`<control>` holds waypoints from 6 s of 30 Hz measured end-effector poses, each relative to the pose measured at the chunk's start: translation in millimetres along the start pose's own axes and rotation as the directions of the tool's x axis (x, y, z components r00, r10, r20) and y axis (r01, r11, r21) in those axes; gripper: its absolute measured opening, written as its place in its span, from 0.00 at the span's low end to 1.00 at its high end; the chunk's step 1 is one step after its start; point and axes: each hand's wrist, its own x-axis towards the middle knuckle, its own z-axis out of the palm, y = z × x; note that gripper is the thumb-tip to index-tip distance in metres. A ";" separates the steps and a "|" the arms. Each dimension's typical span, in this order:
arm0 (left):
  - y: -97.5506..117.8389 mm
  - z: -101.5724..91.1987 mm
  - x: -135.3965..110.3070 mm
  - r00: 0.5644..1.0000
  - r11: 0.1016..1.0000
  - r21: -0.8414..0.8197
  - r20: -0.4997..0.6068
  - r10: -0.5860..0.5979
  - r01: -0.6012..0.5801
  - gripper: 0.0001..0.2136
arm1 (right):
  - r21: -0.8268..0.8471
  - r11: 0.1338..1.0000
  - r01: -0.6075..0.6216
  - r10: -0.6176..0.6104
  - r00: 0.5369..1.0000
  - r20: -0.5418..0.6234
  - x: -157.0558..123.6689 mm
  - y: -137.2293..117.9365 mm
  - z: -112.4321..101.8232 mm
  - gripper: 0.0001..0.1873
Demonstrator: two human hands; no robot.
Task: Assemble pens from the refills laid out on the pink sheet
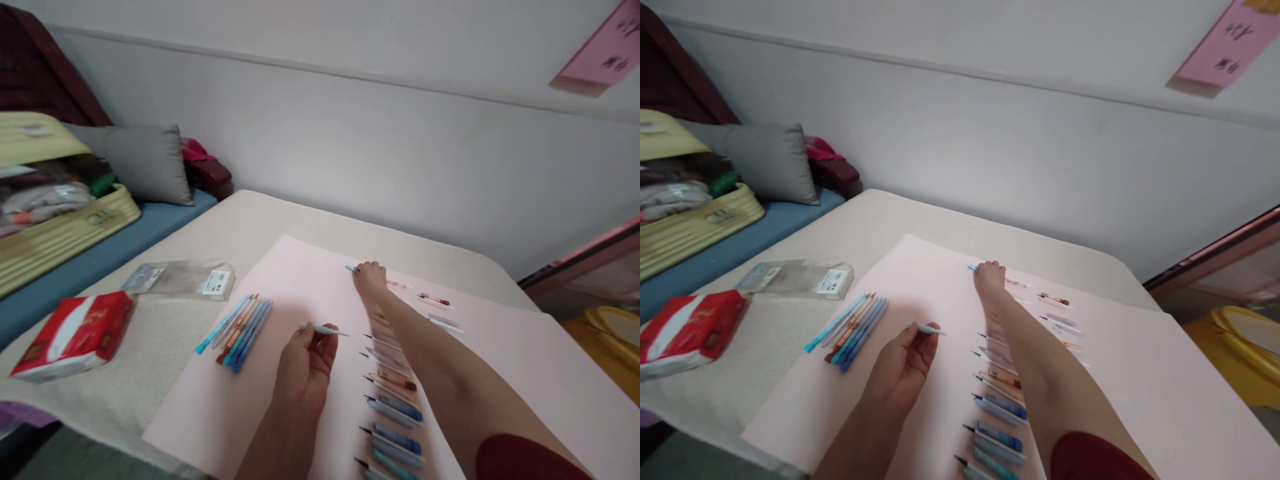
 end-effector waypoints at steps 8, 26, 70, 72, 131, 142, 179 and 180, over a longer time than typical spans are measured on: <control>11.2 -2.2 5.0 0.993 0.992 -0.069 -0.053 0.101 -0.105 0.05 | 0.027 0.935 0.355 -0.353 0.934 -0.051 -54.9 -2.8 -59.0 0.12; 16.2 -8.0 -1.6 0.979 0.977 -0.071 -0.022 0.201 -0.202 0.04 | -0.063 0.655 0.753 -0.752 0.641 -0.156 -150.4 -39.8 -137.9 0.15; -13.4 -7.5 -37.7 0.887 0.829 0.366 0.353 0.296 -0.423 0.13 | 0.653 0.719 0.237 -0.063 0.959 -0.278 -251.2 -55.2 -109.0 0.10; -16.7 -8.4 -40.9 0.889 0.821 0.393 0.369 0.271 -0.413 0.13 | 0.722 0.667 0.182 -0.004 0.970 -0.241 -255.6 -52.0 -106.2 0.08; -28.2 -14.9 -40.3 0.837 0.708 0.500 0.491 0.242 -0.498 0.11 | 0.654 0.756 -0.006 0.156 0.973 -0.171 -269.2 -47.3 -86.0 0.04; -27.1 -13.8 -42.1 0.845 0.718 0.500 0.480 0.235 -0.484 0.13 | 0.614 0.789 -0.015 0.153 0.973 -0.173 -270.8 -50.7 -84.7 0.05; -18.3 -11.1 -36.6 0.873 0.744 0.480 0.388 0.295 -0.465 0.20 | 0.871 0.481 -0.101 0.074 0.994 0.075 -269.8 -58.7 -87.1 0.16; -18.6 -10.7 -37.1 0.873 0.746 0.480 0.391 0.291 -0.463 0.20 | 0.872 0.477 -0.105 0.076 0.994 0.078 -269.6 -58.6 -87.2 0.16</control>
